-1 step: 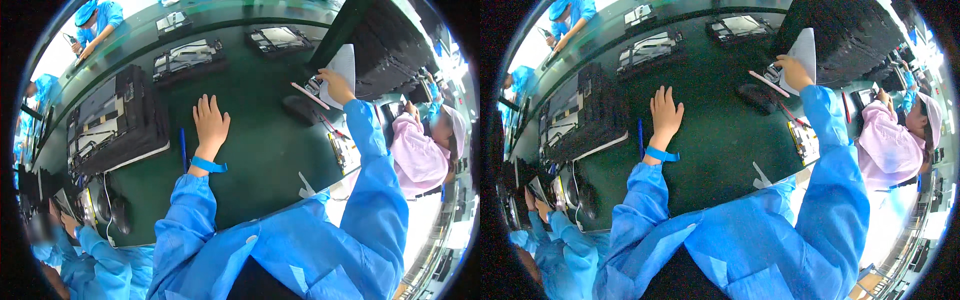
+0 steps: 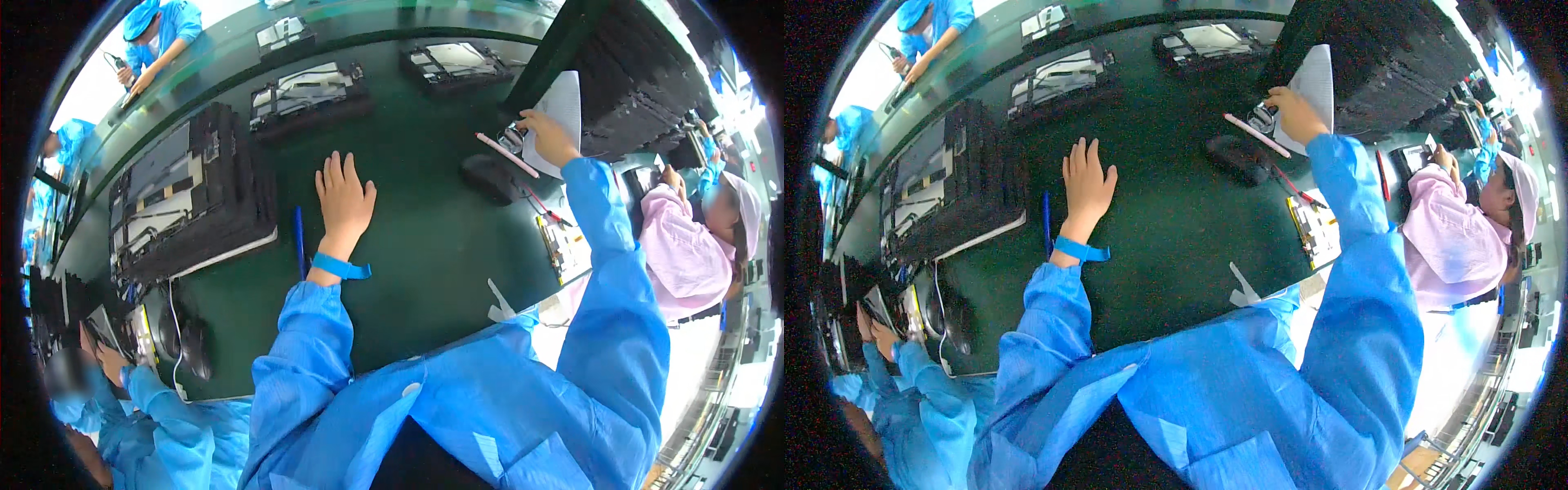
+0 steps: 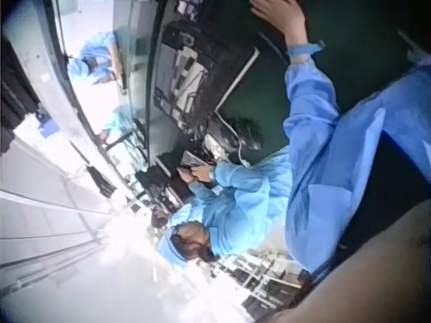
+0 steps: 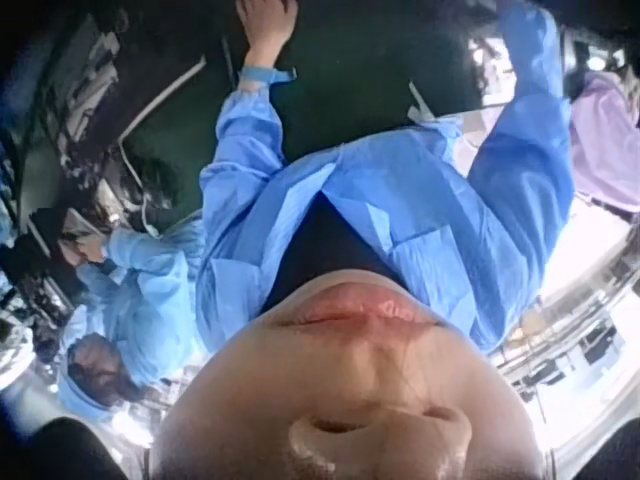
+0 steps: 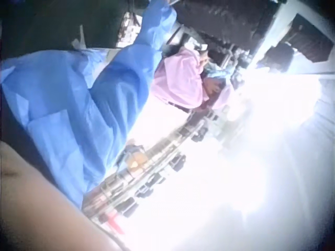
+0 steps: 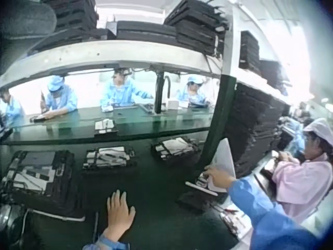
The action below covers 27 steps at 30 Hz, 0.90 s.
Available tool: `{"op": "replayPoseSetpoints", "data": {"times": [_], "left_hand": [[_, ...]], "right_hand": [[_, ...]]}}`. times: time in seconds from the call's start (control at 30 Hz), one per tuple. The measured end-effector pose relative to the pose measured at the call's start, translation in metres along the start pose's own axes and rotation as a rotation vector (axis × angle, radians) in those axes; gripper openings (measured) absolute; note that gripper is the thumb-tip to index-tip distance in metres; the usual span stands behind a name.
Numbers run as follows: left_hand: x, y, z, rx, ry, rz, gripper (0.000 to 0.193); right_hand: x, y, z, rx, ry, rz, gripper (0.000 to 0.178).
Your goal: The person tests tablet displays by taking assemblies from a stack, connecting ribbon cables to a test board, tapping and swiping the touchscreens, and disconnecting the cables.
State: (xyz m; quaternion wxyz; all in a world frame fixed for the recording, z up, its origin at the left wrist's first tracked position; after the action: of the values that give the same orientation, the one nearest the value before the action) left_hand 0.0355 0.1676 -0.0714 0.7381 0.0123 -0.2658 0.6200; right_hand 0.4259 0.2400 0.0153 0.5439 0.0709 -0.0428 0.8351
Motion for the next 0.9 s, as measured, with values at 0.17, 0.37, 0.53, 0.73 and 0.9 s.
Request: {"op": "replayPoseSetpoints", "data": {"times": [0.17, 0.37, 0.53, 0.73, 0.9], "left_hand": [[0.002, -0.001, 0.019, -0.225, -0.043, 0.014, 0.057], [0.001, -0.066, 0.194, -0.605, -0.322, -0.292, 0.055], [-0.014, 0.031, 0.276, -0.369, -0.873, 0.028, 0.047], [-0.06, 0.205, 0.258, 0.467, -1.056, 0.846, 0.054], [-0.057, 0.208, 0.249, -0.398, -1.108, 0.832, 0.053]], "right_hand": [[0.032, 0.056, 0.045, 0.046, 0.047, -0.096, 0.04], [0.094, 0.18, 0.053, 0.515, -0.169, 0.385, 0.038], [0.142, 0.281, 0.043, 1.238, 0.035, 0.306, 0.047], [0.162, 0.381, 0.013, 1.248, -0.096, 0.319, 0.056], [0.151, 0.415, 0.013, 1.229, -0.254, 0.2, 0.061]]}}
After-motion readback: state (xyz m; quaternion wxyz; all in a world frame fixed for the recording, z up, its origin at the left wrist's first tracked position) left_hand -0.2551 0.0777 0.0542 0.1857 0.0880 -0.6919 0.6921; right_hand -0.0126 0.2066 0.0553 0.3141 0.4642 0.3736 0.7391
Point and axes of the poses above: each hand's wrist, its own x-axis towards the middle knuckle, its own z-axis out of the back of the hand, y = z × x, the point moved 1 cm from there along x, towards the middle knuckle
